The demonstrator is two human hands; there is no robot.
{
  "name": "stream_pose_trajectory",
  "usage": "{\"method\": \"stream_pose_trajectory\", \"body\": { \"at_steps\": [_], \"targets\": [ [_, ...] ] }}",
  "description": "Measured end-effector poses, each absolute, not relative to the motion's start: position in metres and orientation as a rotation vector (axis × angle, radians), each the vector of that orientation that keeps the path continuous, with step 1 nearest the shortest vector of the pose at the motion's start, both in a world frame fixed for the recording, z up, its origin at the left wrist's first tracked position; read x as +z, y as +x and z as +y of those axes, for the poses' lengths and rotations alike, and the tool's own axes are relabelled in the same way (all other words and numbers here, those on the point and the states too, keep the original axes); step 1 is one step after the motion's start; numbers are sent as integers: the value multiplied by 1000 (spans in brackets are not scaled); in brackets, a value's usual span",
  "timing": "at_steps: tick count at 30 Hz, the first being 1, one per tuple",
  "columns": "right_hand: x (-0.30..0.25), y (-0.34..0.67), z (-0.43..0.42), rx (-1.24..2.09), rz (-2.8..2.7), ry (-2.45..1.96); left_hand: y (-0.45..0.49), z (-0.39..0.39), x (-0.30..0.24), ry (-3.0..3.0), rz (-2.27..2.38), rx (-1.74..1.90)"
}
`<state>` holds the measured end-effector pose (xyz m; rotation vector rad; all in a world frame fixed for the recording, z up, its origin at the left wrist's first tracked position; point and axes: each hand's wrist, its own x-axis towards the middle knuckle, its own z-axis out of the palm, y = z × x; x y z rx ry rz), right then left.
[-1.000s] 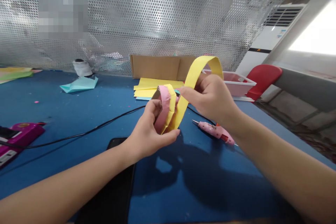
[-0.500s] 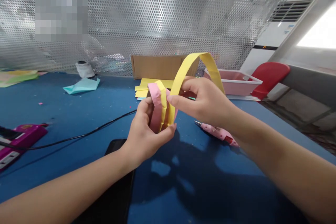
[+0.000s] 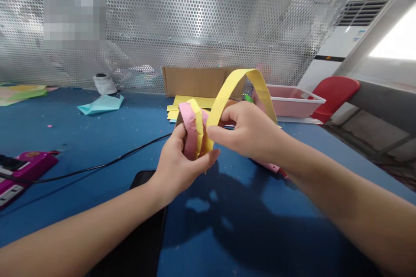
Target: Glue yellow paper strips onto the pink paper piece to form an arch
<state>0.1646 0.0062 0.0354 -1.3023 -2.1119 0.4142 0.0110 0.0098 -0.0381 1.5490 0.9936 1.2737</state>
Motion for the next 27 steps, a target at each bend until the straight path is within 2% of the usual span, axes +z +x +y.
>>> {"method": "stream_pose_trajectory", "body": {
  "at_steps": [13, 27],
  "targets": [
    [34, 165, 6, 479, -2196, -1291, 14, 9, -39, 1627, 930, 1381],
    [31, 163, 4, 512, -2145, -1347, 14, 8, -38, 1646, 862, 1343]
  ]
}}
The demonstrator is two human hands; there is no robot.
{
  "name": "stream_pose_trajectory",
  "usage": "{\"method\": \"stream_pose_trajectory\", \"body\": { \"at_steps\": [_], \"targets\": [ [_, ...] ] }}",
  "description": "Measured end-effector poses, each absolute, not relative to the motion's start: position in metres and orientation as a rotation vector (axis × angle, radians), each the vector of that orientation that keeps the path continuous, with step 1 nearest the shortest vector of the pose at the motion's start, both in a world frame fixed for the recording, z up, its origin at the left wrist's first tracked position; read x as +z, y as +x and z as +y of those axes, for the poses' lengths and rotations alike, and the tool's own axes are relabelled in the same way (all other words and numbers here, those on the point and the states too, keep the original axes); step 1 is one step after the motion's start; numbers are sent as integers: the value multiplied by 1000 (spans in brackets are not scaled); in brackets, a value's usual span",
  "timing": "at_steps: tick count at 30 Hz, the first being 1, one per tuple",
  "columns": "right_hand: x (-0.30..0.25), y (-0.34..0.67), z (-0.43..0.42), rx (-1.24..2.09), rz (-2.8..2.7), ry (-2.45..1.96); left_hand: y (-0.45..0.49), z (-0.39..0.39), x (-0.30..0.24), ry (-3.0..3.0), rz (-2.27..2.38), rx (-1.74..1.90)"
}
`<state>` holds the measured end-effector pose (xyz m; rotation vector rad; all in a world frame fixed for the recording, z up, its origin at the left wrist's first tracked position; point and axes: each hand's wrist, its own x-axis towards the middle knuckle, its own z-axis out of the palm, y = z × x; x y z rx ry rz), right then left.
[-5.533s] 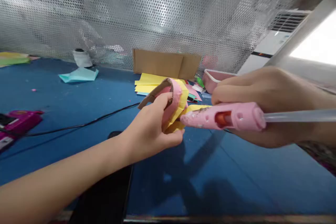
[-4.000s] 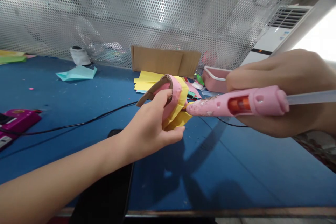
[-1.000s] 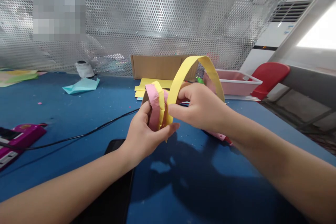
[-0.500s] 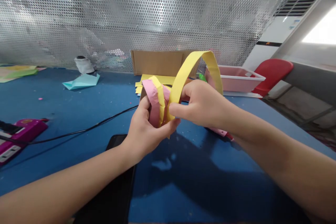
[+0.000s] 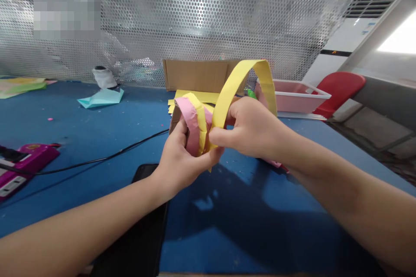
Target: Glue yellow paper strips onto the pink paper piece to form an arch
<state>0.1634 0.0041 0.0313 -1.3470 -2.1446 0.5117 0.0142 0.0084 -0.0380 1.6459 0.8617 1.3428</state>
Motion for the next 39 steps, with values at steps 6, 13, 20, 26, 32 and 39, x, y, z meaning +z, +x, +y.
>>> {"method": "stream_pose_trajectory", "body": {
  "at_steps": [6, 13, 20, 26, 32, 39],
  "targets": [
    [33, 163, 5, 542, -2146, -1327, 12, 10, -42, 1618, 831, 1313],
    [38, 166, 9, 607, -2231, -1324, 13, 8, -37, 1597, 922, 1323],
    [36, 166, 9, 567, -2223, -1361, 11, 10, -39, 1569, 859, 1283],
    [37, 168, 11, 565, -2205, -1372, 7, 15, -43, 1607, 903, 1274],
    [37, 169, 11, 625, -2216, -1370, 6, 15, -43, 1646, 903, 1292],
    [37, 167, 11, 564, -2223, -1361, 9, 10, -39, 1585, 940, 1280]
  ]
}}
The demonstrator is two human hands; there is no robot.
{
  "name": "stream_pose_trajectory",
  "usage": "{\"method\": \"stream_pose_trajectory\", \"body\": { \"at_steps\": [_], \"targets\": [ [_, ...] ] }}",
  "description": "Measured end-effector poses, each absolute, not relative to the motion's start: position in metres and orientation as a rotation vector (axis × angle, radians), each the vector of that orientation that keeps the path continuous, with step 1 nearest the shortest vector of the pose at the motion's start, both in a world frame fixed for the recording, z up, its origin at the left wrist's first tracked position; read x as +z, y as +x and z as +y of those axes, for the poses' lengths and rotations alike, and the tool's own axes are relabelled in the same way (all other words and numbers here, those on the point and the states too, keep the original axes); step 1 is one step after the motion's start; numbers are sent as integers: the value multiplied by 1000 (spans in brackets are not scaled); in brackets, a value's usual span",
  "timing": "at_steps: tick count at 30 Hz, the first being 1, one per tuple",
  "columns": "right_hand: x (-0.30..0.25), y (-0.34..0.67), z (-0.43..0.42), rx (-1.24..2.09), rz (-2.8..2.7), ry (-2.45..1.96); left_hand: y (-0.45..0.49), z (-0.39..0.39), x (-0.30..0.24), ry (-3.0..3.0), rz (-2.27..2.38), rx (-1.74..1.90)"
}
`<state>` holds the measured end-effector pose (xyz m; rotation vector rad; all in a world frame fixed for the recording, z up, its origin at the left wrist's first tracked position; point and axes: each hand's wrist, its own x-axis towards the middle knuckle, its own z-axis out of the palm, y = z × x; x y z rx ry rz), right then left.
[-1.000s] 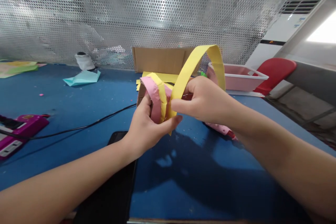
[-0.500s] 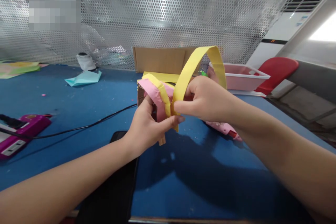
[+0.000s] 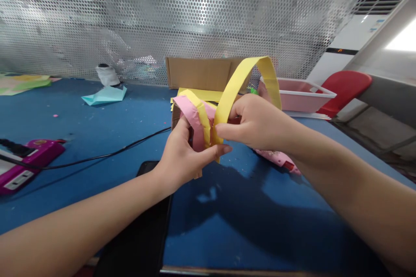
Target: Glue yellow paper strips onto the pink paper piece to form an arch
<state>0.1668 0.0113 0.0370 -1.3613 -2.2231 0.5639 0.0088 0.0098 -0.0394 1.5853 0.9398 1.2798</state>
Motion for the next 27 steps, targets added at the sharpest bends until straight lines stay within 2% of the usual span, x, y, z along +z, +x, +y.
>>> {"method": "stream_pose_trajectory", "body": {
  "at_steps": [11, 27],
  "targets": [
    [35, 162, 7, 604, -2135, -1408, 11, 7, -40, 1626, 1010, 1363],
    [37, 165, 6, 484, -2117, -1378, 8, 7, -32, 1580, 1018, 1310]
  ]
}}
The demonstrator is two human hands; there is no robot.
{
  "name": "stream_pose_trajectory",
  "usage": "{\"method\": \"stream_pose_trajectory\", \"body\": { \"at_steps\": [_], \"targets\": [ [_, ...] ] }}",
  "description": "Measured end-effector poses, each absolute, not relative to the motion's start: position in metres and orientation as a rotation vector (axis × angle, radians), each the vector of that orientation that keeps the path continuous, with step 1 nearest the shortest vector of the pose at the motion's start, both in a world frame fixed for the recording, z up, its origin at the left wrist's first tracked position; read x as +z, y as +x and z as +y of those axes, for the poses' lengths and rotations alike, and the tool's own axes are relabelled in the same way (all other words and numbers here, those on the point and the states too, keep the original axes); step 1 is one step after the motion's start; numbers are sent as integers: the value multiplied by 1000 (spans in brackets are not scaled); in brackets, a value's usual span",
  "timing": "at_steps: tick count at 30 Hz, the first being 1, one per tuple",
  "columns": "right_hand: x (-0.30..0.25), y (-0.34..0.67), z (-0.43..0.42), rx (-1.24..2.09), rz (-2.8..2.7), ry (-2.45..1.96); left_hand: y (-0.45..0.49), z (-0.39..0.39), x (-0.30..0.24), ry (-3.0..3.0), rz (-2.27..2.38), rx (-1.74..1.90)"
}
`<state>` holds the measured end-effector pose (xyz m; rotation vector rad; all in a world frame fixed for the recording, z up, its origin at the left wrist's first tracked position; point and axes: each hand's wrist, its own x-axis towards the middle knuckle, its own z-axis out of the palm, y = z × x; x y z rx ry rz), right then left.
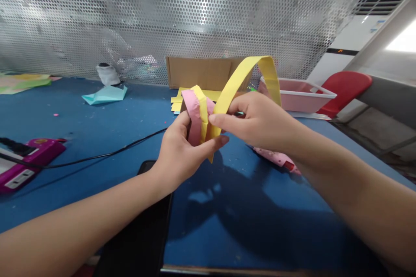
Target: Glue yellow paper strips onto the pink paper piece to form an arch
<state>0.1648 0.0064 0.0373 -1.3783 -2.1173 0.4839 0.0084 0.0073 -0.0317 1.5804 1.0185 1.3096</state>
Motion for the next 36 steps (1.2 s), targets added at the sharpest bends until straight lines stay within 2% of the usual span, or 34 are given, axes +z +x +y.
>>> {"method": "stream_pose_trajectory", "body": {
  "at_steps": [5, 17, 20, 28, 36],
  "targets": [
    [43, 174, 10, 452, -1940, -1387, 8, 6, -34, 1636, 987, 1278],
    [42, 176, 11, 420, -1988, -1279, 8, 7, -30, 1642, 961, 1257],
    [44, 179, 13, 298, -1970, -1311, 6, 9, -30, 1707, 1008, 1300],
    [45, 194, 27, -365, -1912, -1271, 5, 16, -24, 1516, 942, 1304],
    [67, 215, 22, -388, -1935, -1547, -5, 27, -6, 1230, 832, 1399]
  ]
}}
